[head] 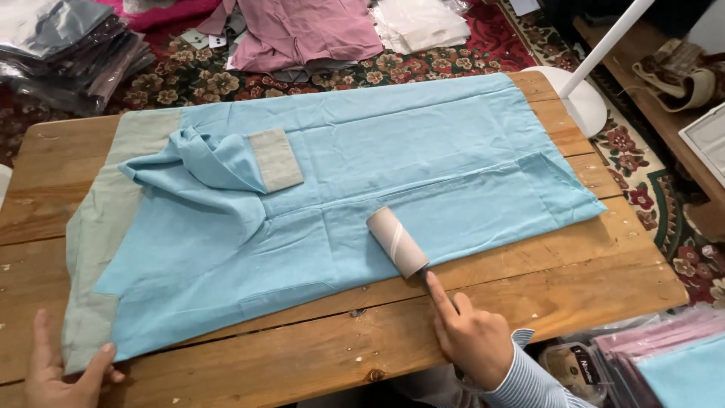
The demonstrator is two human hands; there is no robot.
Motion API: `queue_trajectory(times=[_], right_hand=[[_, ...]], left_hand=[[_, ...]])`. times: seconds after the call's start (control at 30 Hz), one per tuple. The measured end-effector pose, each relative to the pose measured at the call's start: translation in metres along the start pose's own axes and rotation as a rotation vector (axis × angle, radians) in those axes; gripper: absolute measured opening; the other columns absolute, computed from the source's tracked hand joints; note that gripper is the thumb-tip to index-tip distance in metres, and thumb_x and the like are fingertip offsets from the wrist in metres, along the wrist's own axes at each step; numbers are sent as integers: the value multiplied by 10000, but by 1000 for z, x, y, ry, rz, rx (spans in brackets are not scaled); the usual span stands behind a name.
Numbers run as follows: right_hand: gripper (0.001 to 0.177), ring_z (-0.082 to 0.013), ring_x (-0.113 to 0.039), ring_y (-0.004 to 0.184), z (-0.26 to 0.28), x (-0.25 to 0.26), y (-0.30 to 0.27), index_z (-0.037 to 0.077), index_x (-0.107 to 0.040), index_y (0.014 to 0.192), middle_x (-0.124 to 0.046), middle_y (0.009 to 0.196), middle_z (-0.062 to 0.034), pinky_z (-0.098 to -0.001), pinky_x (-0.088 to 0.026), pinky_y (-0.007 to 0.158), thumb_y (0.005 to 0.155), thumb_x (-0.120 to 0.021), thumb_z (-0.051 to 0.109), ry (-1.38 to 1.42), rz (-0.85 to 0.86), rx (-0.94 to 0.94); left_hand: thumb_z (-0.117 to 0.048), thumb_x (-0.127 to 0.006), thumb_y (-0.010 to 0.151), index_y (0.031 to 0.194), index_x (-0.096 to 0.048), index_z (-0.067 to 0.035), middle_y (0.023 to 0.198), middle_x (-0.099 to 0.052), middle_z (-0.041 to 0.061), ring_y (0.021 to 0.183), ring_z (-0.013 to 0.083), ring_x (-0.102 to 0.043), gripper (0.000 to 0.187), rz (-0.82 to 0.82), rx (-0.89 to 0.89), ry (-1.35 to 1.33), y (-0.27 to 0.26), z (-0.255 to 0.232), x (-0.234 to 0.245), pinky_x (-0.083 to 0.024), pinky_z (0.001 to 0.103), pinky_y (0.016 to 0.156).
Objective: Using a lint roller to remove debris from a shirt and then folding the garment on a wooden table.
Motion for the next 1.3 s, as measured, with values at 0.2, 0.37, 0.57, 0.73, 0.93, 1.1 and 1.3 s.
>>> queue_trajectory(times=[0.2, 0.37, 0.57, 0.73, 0.93, 1.1, 1.3], right_hand=[[545, -87, -368, 283, -143, -32, 2, 116, -582, 1439, -546, 411, 29, -251, -309, 256, 908, -633, 224, 148, 73, -186], [593, -426, -759, 707, -162, -16, -2, 145, -554, 1550, -785, 913, -255, -475, -611, 608, 1008, -464, 369, 12, 313, -725], [764, -211, -578, 377, 72, 7, 19, -1, -328, 1569, -660, 663, -92, -355, -480, 329, 863, -585, 140, 266, 154, -155], [647, -314, -577, 392, 178, 43, 25, 149, -468, 1500, -601, 711, -77, -438, -467, 357, 876, -630, 216, 491, 161, 124], [667, -294, -645, 455, 131, 23, 28, 193, -441, 1537, -691, 714, -64, -440, -518, 432, 891, -591, 264, 225, 191, -119], [699, -276, -612, 391, 182, 21, 32, 11, -430, 1523, -687, 668, -89, -400, -487, 360, 871, -594, 202, 120, 122, -80], [661, -307, -549, 340, 284, 50, 27, 48, -419, 1516, -584, 707, -116, -427, -438, 300, 903, -606, 212, 496, 96, 381]], left_hand=[[352, -508, 847, 1727, -104, 81, 1392, -446, 511, 671, 505, -527, 1005, 18, -88, -31, 3, 0, -3, -460, 527, 477], [233, -572, 910, 1679, -281, 135, 1259, -537, 397, 618, 384, -531, 829, -21, -21, 16, -6, -14, -1, -476, 449, 524], [44, -674, 977, 1267, -585, 27, 997, -640, 158, 722, 213, -626, 304, -108, 134, -55, -19, -23, -4, -504, 302, 648], [-69, -775, 907, 1099, -651, -14, 939, -687, 105, 719, 188, -611, 235, -153, 108, 161, -21, -31, -1, -492, 310, 641], [-1, -751, 891, 1122, -684, -1, 864, -710, 97, 671, 170, -697, 240, -101, 137, -12, -20, -33, 1, -534, 258, 608], [31, -687, 914, 1120, -725, 43, 1042, -650, 87, 738, 180, -678, 210, -86, 30, -100, -21, -37, 1, -586, 249, 696], [11, -684, 878, 1232, -689, 38, 1161, -695, 110, 725, 177, -734, 355, -135, 34, -75, -23, -40, 3, -596, 238, 639]])
Point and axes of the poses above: each hand's wrist, its own y-axis towards the middle knuckle, its own x-axis out of the back of the hand, z = x × y, the point moved 3 cm from there along y, towards the middle knuckle
